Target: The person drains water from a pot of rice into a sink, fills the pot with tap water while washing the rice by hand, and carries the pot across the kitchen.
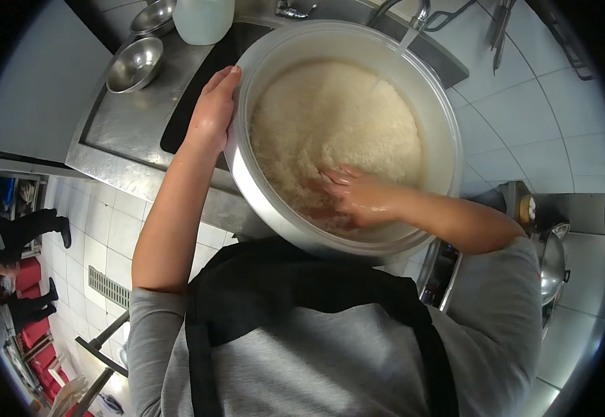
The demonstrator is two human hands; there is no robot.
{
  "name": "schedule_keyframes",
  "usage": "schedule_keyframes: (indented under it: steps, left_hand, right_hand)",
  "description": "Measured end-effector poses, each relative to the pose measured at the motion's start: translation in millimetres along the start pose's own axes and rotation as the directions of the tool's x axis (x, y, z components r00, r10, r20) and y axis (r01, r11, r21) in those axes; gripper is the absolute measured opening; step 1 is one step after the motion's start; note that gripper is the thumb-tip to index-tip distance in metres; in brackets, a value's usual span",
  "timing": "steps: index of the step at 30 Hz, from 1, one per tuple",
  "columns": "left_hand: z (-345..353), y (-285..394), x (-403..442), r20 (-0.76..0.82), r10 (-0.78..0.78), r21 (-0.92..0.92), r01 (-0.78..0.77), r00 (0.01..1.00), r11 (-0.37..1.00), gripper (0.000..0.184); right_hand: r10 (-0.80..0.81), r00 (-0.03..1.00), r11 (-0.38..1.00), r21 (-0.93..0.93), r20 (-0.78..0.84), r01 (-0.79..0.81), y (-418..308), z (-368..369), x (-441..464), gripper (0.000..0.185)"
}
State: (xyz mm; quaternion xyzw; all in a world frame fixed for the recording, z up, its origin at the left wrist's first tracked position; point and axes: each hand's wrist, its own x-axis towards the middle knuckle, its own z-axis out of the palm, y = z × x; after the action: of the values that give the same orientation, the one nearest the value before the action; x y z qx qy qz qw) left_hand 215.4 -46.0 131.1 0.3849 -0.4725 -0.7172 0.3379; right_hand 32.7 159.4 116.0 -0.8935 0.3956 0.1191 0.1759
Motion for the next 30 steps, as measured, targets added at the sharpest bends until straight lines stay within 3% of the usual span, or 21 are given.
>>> schedule_keyframes:
  steps: [2,4,7,8,9,10,11,12,14,16,18,19,20,21,22,23,26,29,30]
  left_hand:
    - [-0.6,-0.6,1.4,0.009,-0.006,-0.005,0.006,1.0,1.0,0.05]
    - [0.0,0.3,0.8,0.005,-0.011,-0.003,0.011,1.0,1.0,0.05]
    - [1.6,0.8,0.5,-0.004,-0.026,-0.009,0.026,1.0,1.0,0.049]
    - [-0.5,-1.6,3.7,0.001,-0.035,-0.018,0.035,0.999,0.999,0.048]
    - [-1.1,-2.3,5.3,0.005,-0.042,-0.026,0.042,0.999,0.999,0.048]
    - [0.7,-0.9,3.3,0.003,-0.039,-0.023,0.039,0.999,0.999,0.048]
    - [2.8,1.6,-0.3,0.0,-0.033,-0.019,0.033,0.999,0.999,0.047]
    - [3.9,3.7,-2.4,-0.004,-0.029,-0.016,0.028,1.0,0.999,0.047]
    - [3.1,3.4,-0.8,-0.013,-0.037,-0.006,0.036,0.999,0.999,0.046]
    - [2.7,2.5,-0.4,-0.023,-0.036,0.005,0.036,0.999,0.999,0.046]
    - [3.6,2.8,-0.2,-0.033,-0.018,0.015,0.018,0.999,1.0,0.046]
    - [4.6,3.8,-0.5,-0.033,-0.021,0.014,0.021,0.999,1.0,0.046]
    - [5.8,5.1,-1.7,-0.033,-0.024,0.012,0.024,0.999,1.0,0.047]
    - [5.6,5.5,-3.0,-0.033,-0.031,0.012,0.031,0.999,0.999,0.047]
    - [4.7,4.6,-2.2,-0.019,-0.026,0.003,0.026,0.999,1.0,0.048]
    - [3.2,2.4,-0.2,-0.006,-0.02,-0.007,0.02,1.0,1.0,0.049]
    - [-0.6,-4.8,5.8,-0.004,-0.009,-0.004,0.009,1.0,1.0,0.051]
    - [-2.8,-5.1,6.9,-0.014,-0.008,0.006,0.008,1.0,1.0,0.051]
    - [-2.4,-5.1,6.5,-0.013,-0.011,0.011,0.011,1.0,1.0,0.052]
  right_hand:
    - [-0.036,0.997,0.997,0.074,0.069,0.031,24.0,14.7,-45.3,0.048]
    - [0.219,0.974,0.957,0.181,0.062,-0.226,50.1,16.7,-83.3,0.042]
    - [0.552,0.824,0.81,0.154,0.127,-0.566,107.0,7.9,-115.9,0.03]
    - [0.63,0.773,0.755,0.171,0.078,-0.633,128.7,6.5,-117.5,0.026]
    - [0.724,0.687,0.603,0.424,0.064,-0.675,145.4,0.9,-103.5,0.023]
    - [0.802,0.591,0.41,0.646,0.081,-0.644,156.4,-5.9,-81.3,0.022]
    - [0.819,0.571,0.205,0.898,0.061,-0.39,160.1,-12.6,-60.9,0.023]
    - [0.835,0.548,-0.024,0.998,0.054,-0.062,163.5,-19.1,-41.2,0.025]
    - [0.839,0.542,-0.224,0.938,0.049,0.263,186.6,-24.9,-7.8,0.029]
    - [0.835,0.549,-0.319,0.829,0.018,0.459,206.3,-36.7,3.1,0.027]
    - [0.811,0.583,-0.284,0.843,-0.043,0.457,215.6,-53.0,-3.8,0.026]
    - [0.778,0.626,-0.217,0.912,-0.054,0.348,215.0,-58.1,-9.9,0.025]
    - [0.734,0.678,-0.064,0.99,-0.036,0.122,210.3,-62.5,-12.8,0.024]
    - [0.701,0.713,0.176,0.975,-0.029,-0.133,206.6,-61.5,-13.1,0.023]
    - [0.701,0.711,0.419,0.838,-0.054,-0.349,206.3,-56.9,-10.6,0.023]
    - [0.749,0.654,0.521,0.703,-0.105,-0.484,207.3,-49.0,-6.6,0.022]
    - [0.905,0.188,0.424,0.785,-0.381,-0.451,244.7,8.2,20.0,0.024]
    - [0.744,0.399,0.628,0.357,-0.536,-0.692,264.5,9.2,71.4,0.027]
    - [0.756,0.435,0.632,0.375,-0.489,-0.678,257.4,-4.9,99.5,0.027]
